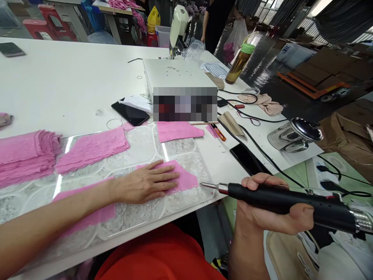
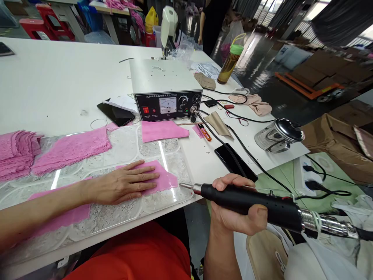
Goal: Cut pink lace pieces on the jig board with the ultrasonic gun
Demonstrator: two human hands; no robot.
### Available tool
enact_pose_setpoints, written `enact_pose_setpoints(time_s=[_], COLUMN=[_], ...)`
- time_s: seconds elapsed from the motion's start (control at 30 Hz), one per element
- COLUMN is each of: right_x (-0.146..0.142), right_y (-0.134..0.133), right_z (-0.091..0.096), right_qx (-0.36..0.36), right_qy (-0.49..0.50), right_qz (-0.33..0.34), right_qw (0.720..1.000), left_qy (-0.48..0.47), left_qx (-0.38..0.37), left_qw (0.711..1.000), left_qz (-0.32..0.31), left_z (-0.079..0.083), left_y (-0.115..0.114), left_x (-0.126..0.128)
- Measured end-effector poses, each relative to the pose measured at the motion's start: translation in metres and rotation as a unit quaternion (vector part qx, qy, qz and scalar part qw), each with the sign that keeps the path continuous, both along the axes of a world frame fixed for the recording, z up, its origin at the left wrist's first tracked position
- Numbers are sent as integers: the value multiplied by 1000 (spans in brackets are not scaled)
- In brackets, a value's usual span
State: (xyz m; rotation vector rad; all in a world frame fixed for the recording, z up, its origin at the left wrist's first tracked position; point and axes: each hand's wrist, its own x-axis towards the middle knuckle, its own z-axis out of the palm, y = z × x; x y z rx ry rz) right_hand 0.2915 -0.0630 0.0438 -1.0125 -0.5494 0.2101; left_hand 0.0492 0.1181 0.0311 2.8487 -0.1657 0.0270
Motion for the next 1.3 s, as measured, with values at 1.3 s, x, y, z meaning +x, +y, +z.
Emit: enact_pose_setpoints(time_s=[1.3], right_x=[-6], right_y=[1], right_z=[5], right_qx=[4], right_qy=[-38], right_qz=[15], right_qw=[999], left_qy=[6], left_qx=[-35], left_qw=[999], left_qz=[5], left_z=[11], left_y=[3], left_x=[-7])
